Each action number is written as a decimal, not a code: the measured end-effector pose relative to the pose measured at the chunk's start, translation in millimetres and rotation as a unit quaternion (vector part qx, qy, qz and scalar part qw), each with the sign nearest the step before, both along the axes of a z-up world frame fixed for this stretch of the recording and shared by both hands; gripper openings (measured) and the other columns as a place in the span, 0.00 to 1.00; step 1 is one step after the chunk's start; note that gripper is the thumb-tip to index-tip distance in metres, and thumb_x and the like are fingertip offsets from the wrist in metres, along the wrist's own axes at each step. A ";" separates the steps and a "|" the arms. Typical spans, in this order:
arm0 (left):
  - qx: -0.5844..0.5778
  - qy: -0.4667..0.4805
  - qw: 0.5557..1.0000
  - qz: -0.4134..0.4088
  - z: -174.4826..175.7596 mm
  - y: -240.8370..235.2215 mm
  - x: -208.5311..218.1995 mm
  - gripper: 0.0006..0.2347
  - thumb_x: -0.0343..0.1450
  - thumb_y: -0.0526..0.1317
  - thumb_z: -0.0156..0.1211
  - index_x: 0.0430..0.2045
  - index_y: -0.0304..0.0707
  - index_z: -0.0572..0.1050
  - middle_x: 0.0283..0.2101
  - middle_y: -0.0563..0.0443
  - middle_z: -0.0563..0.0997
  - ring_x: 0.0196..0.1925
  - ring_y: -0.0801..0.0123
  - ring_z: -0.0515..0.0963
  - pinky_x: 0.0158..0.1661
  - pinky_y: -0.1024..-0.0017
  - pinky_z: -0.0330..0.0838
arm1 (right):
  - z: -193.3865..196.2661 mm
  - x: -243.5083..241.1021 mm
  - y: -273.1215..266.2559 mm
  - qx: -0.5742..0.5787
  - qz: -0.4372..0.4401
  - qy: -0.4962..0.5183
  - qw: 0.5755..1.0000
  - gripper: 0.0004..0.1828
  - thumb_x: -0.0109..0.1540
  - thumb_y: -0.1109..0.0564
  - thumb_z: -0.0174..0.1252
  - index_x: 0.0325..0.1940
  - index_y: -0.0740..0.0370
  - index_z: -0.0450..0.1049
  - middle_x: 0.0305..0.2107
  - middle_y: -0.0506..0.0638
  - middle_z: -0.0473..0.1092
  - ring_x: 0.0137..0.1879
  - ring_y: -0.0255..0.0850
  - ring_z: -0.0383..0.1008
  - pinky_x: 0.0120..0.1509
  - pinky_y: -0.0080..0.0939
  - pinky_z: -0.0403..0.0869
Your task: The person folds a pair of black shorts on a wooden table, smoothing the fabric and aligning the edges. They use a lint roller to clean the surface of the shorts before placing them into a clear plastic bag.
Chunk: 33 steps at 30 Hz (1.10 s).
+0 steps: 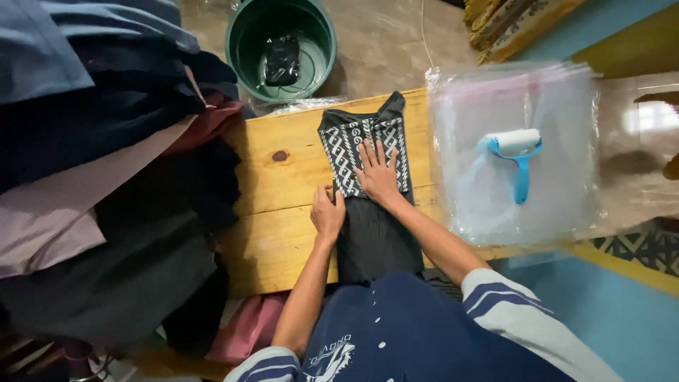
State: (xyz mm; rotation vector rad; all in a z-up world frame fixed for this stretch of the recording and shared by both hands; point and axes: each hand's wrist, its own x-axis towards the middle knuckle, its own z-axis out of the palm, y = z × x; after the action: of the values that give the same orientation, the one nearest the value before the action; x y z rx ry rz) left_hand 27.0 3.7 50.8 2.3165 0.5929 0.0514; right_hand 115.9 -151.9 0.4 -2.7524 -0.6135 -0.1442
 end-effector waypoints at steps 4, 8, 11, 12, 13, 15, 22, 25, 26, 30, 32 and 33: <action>0.060 -0.101 0.991 -0.065 -2.0 1.0 39.8 0.10 0.67 0.38 0.63 0.41 0.43 0.76 0.34 0.46 0.77 0.41 0.46 0.80 0.42 0.52 0.73 | 17.9 -5.4 9.8 0.024 -0.033 -0.025 0.999 0.34 0.76 0.40 0.37 0.83 0.56 0.45 0.78 0.57 0.42 0.82 0.56 0.36 0.77 0.72 0.28; 0.130 -0.156 0.949 -0.240 6.8 -6.9 104.2 0.12 0.70 0.41 0.59 0.49 0.53 0.76 0.50 0.54 0.79 0.56 0.57 0.76 0.55 0.55 0.66 | 28.2 -32.2 11.3 -0.016 -0.035 -0.055 0.998 0.39 0.66 0.49 0.43 0.79 0.69 0.50 0.75 0.67 0.47 0.80 0.63 0.45 0.77 0.76 0.39; 0.202 -0.133 0.917 -0.317 -11.7 -29.5 132.0 0.21 0.75 0.50 0.48 0.64 0.50 0.67 0.68 0.48 0.68 0.72 0.56 0.64 0.67 0.47 0.51 | 14.4 -56.0 6.8 -0.017 -0.044 -0.037 0.998 0.40 0.63 0.51 0.45 0.77 0.72 0.51 0.75 0.69 0.47 0.80 0.64 0.44 0.76 0.77 0.41; 0.225 -0.088 0.909 -0.340 -24.4 -37.7 137.5 0.27 0.78 0.57 0.41 0.72 0.46 0.59 0.76 0.44 0.59 0.78 0.54 0.55 0.71 0.41 0.41 | 6.4 -63.5 5.4 -0.003 -0.052 -0.013 0.999 0.40 0.64 0.49 0.48 0.76 0.73 0.51 0.75 0.70 0.46 0.81 0.65 0.42 0.74 0.80 0.41; 0.223 -0.090 0.908 -0.342 -32.2 -38.2 140.2 0.27 0.78 0.57 0.41 0.72 0.46 0.59 0.76 0.44 0.59 0.78 0.54 0.55 0.71 0.41 0.41 | 4.9 -67.7 6.3 -0.005 -0.054 -0.013 0.998 0.40 0.64 0.49 0.48 0.76 0.73 0.51 0.75 0.70 0.46 0.81 0.65 0.42 0.74 0.80 0.41; 0.208 -0.056 0.907 -0.362 -48.0 -42.5 148.9 0.33 0.78 0.63 0.38 0.76 0.46 0.52 0.79 0.44 0.50 0.81 0.54 0.45 0.73 0.40 0.30 | 1.4 -72.7 5.1 -0.023 -0.076 0.046 0.996 0.42 0.63 0.48 0.53 0.75 0.73 0.53 0.76 0.69 0.44 0.81 0.64 0.40 0.75 0.80 0.42; 0.204 -0.068 0.901 -0.376 -42.5 -34.2 155.0 0.31 0.79 0.61 0.38 0.76 0.49 0.50 0.79 0.46 0.49 0.81 0.57 0.44 0.73 0.40 0.32 | 7.6 -70.1 5.9 0.009 -0.091 0.077 0.993 0.42 0.67 0.44 0.48 0.79 0.68 0.46 0.77 0.65 0.41 0.82 0.60 0.37 0.77 0.76 0.34; 0.189 -0.143 0.917 -0.320 -48.3 -32.5 158.2 0.34 0.75 0.65 0.44 0.76 0.53 0.53 0.78 0.46 0.52 0.80 0.56 0.46 0.71 0.41 0.28 | 21.9 -65.3 -5.2 0.096 -0.096 0.070 0.988 0.36 0.73 0.43 0.43 0.81 0.63 0.48 0.77 0.63 0.43 0.82 0.60 0.39 0.78 0.74 0.35; 0.207 -0.151 0.930 -0.263 -40.3 -31.1 158.2 0.34 0.74 0.63 0.48 0.74 0.49 0.56 0.78 0.42 0.53 0.80 0.52 0.48 0.70 0.39 0.29 | 26.8 -63.3 -9.9 0.045 -0.113 0.045 0.992 0.38 0.71 0.41 0.44 0.81 0.59 0.48 0.76 0.64 0.44 0.81 0.62 0.40 0.77 0.76 0.36; 0.222 -0.071 0.954 -0.190 -53.3 -17.2 146.7 0.34 0.72 0.59 0.55 0.73 0.46 0.58 0.77 0.36 0.54 0.79 0.46 0.48 0.70 0.35 0.34 | 12.8 -69.9 -20.2 0.042 -0.129 0.054 0.989 0.38 0.71 0.37 0.42 0.83 0.47 0.45 0.78 0.62 0.40 0.82 0.61 0.36 0.76 0.77 0.34; 0.228 -0.060 0.953 -0.189 -57.6 -6.6 147.7 0.34 0.72 0.61 0.53 0.74 0.51 0.57 0.78 0.41 0.52 0.79 0.48 0.47 0.70 0.34 0.33 | 10.6 -66.7 -18.8 0.035 -0.120 0.053 0.991 0.38 0.71 0.37 0.43 0.83 0.47 0.45 0.77 0.63 0.40 0.82 0.62 0.36 0.76 0.78 0.35; 0.232 -0.047 0.953 -0.189 -59.6 -3.3 147.7 0.34 0.73 0.63 0.50 0.75 0.56 0.56 0.79 0.46 0.50 0.80 0.50 0.47 0.70 0.34 0.32 | 10.0 -65.7 -20.0 0.027 -0.113 0.053 0.992 0.38 0.71 0.36 0.44 0.83 0.47 0.45 0.77 0.64 0.39 0.82 0.63 0.35 0.75 0.79 0.35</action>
State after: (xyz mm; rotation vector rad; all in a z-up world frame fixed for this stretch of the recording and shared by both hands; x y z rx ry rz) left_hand 174.7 0.4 -8.7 2.8274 0.0790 0.1298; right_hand 50.2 -171.9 10.4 -2.7490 -0.2650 -0.0623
